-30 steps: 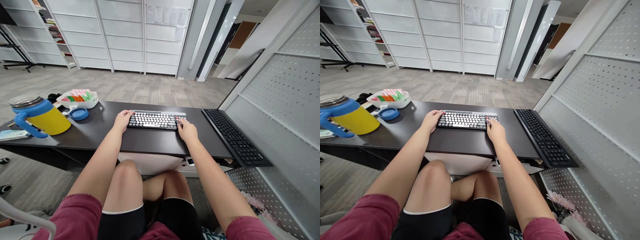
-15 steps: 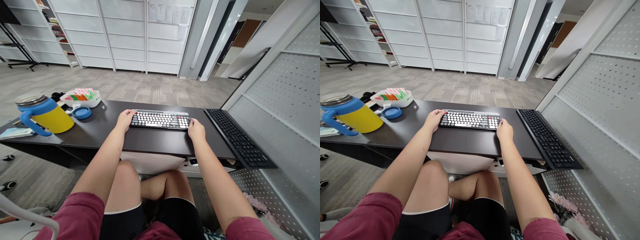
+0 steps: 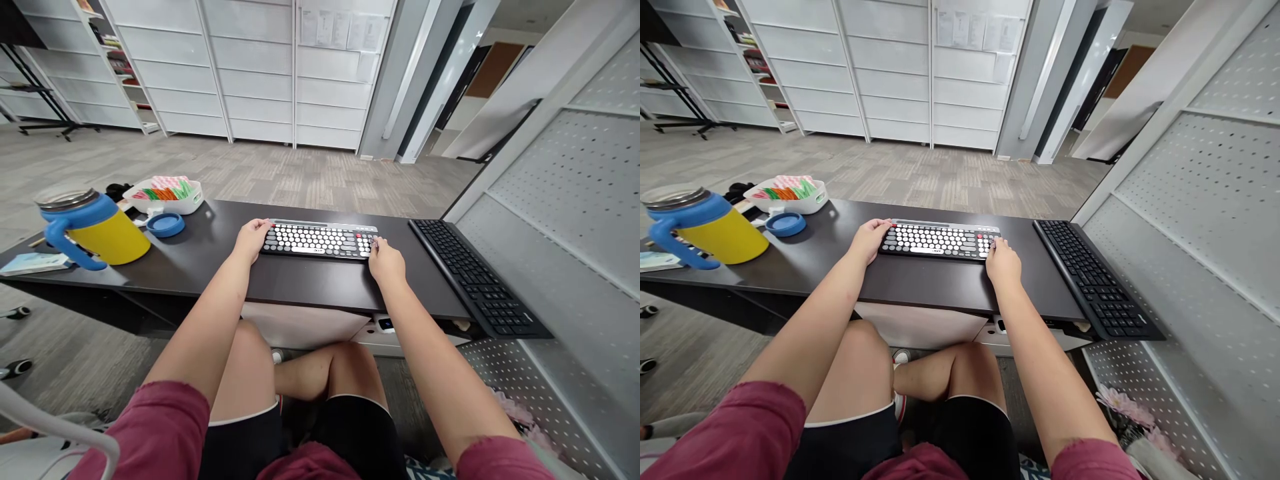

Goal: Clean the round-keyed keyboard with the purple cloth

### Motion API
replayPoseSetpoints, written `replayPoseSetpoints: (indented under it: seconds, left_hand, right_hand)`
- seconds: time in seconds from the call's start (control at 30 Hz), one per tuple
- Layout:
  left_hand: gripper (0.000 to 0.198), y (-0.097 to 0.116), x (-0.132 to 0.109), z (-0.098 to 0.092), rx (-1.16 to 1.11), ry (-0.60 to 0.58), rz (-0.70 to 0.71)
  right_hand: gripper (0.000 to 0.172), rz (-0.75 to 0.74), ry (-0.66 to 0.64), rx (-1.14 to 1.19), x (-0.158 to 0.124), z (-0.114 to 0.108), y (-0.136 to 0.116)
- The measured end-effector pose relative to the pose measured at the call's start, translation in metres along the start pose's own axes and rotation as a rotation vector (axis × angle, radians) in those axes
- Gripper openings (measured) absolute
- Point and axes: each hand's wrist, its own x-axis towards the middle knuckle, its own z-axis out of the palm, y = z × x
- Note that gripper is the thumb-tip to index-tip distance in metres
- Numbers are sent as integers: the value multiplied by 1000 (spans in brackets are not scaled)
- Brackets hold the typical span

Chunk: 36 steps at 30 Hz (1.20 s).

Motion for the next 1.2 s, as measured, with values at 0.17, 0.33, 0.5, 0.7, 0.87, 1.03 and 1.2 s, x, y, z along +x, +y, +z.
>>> replayPoseSetpoints:
  seconds: [0.17, 0.33, 0.5, 0.7, 0.87, 1.03, 1.2]
  left_hand:
    - [28, 1, 0, 0, -7, -4, -14]
    - [26, -1, 1, -1, 3, -10, -1]
    - [26, -3, 2, -2, -4, -10, 3]
    - [27, -3, 2, -2, 6, -1, 3]
    - [27, -1, 0, -1, -3, -5, -4]
    - [25, 0, 1, -1, -2, -4, -9]
    - [23, -1, 2, -1, 0, -5, -3]
  right_hand:
    - [52, -48, -26, -21, -3, 0, -7]
    - [49, -11, -30, 18, -3, -4, -7]
    - [47, 16, -17, 104, -1, -5, -1]
    - [44, 11, -21, 125, 0, -3, 3]
    - [44, 1, -23, 83, 0, -4, 1]
    - [46, -50, -34, -75, -3, 0, -6]
    - [46, -203, -40, -192, -7, 8, -13]
